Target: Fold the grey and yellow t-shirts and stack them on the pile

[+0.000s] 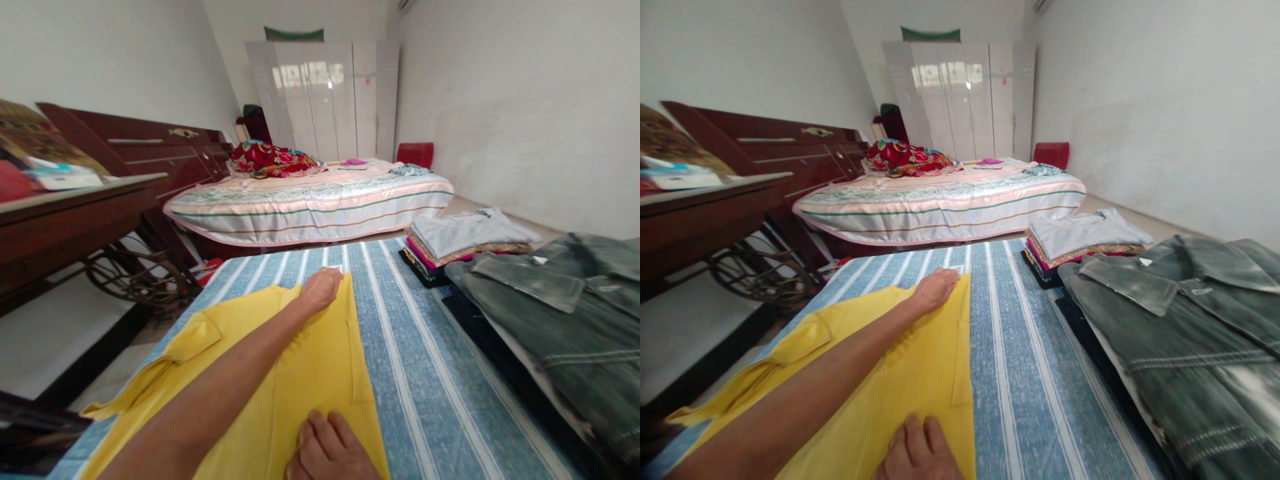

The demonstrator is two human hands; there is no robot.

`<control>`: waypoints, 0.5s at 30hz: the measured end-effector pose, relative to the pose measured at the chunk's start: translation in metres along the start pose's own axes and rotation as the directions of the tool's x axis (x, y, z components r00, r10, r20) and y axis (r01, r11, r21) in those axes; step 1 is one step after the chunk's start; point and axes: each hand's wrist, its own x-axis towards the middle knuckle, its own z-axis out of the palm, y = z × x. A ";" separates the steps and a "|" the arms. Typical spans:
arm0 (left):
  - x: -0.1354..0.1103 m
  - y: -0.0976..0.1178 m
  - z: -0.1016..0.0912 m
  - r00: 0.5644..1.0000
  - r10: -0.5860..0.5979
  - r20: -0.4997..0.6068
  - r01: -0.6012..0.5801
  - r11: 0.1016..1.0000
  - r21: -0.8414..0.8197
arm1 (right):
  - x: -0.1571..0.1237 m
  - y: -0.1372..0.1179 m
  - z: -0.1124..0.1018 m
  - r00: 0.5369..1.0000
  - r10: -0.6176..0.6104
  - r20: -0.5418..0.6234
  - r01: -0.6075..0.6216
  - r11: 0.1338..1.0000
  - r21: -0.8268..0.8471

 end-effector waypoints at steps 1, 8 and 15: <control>-0.007 -0.001 0.003 1.000 0.018 0.023 -0.018 1.000 0.003 | 0.000 0.000 0.000 1.000 0.010 -0.029 -0.010 1.000 -0.001; -0.026 0.002 0.013 0.998 0.025 0.060 -0.026 1.000 0.012 | -0.003 -0.002 0.009 0.998 0.011 -0.065 -0.013 1.000 -0.020; -0.033 0.020 0.017 0.989 -0.015 0.147 0.020 0.999 -0.029 | -0.004 -0.001 0.006 0.994 0.028 -0.104 -0.029 1.000 -0.012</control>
